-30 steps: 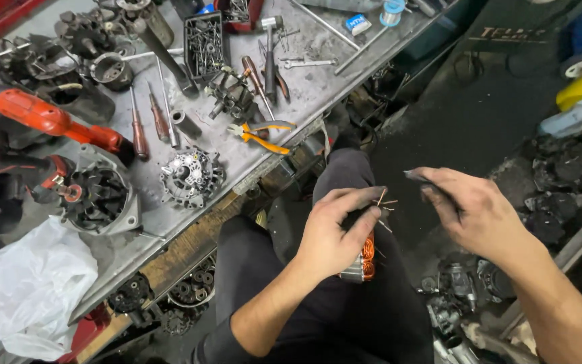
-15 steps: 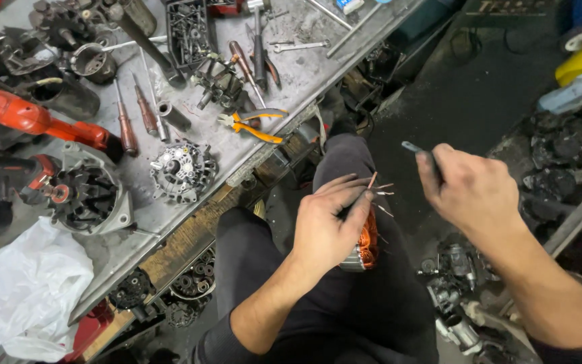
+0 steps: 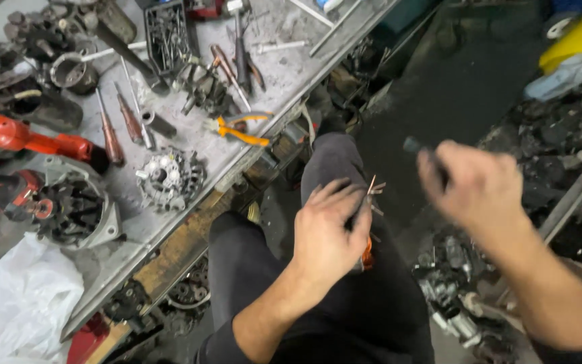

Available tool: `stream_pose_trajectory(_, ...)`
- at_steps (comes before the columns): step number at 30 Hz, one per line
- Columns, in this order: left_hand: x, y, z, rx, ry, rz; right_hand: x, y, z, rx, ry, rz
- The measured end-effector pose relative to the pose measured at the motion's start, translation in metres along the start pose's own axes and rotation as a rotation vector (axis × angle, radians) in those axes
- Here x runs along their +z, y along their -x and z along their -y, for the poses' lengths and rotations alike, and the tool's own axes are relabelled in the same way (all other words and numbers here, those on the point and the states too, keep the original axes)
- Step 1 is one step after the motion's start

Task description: The person sits at a workbench with an alternator stator on their lap and trims the copper wire leads sticking out of the windings using a small hand tool, working around the stator and turning it to reach different leads.

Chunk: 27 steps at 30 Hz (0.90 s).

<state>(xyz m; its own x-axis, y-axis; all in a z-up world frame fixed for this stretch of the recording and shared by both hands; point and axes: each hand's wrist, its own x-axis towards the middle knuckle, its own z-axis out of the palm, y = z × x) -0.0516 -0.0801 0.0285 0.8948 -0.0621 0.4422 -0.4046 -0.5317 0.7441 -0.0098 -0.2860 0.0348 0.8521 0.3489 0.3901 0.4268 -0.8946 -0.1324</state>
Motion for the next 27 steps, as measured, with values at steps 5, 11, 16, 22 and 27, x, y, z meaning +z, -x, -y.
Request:
stream_pose_trajectory(5,0.0,0.005,0.004,-0.008,0.009,0.052,0.019,0.004,-0.014,-0.038,-0.017,-0.026)
stream_pose_trajectory(11,-0.003,0.006,-0.002,-0.01,-0.025,0.031,0.024,0.008,-0.005,-0.097,0.017,-0.046)
stream_pose_trajectory(16,0.001,0.004,-0.006,-0.006,-0.03,0.012,0.014,0.006,0.005,-0.064,0.039,-0.041)
stream_pose_trajectory(22,0.004,0.003,-0.004,-0.043,-0.085,0.013,0.016,0.011,0.01,-0.239,-0.071,-0.083)
stream_pose_trajectory(27,-0.003,0.019,-0.007,-0.001,-0.041,0.083,0.026,0.016,-0.025,-0.035,0.015,-0.06)
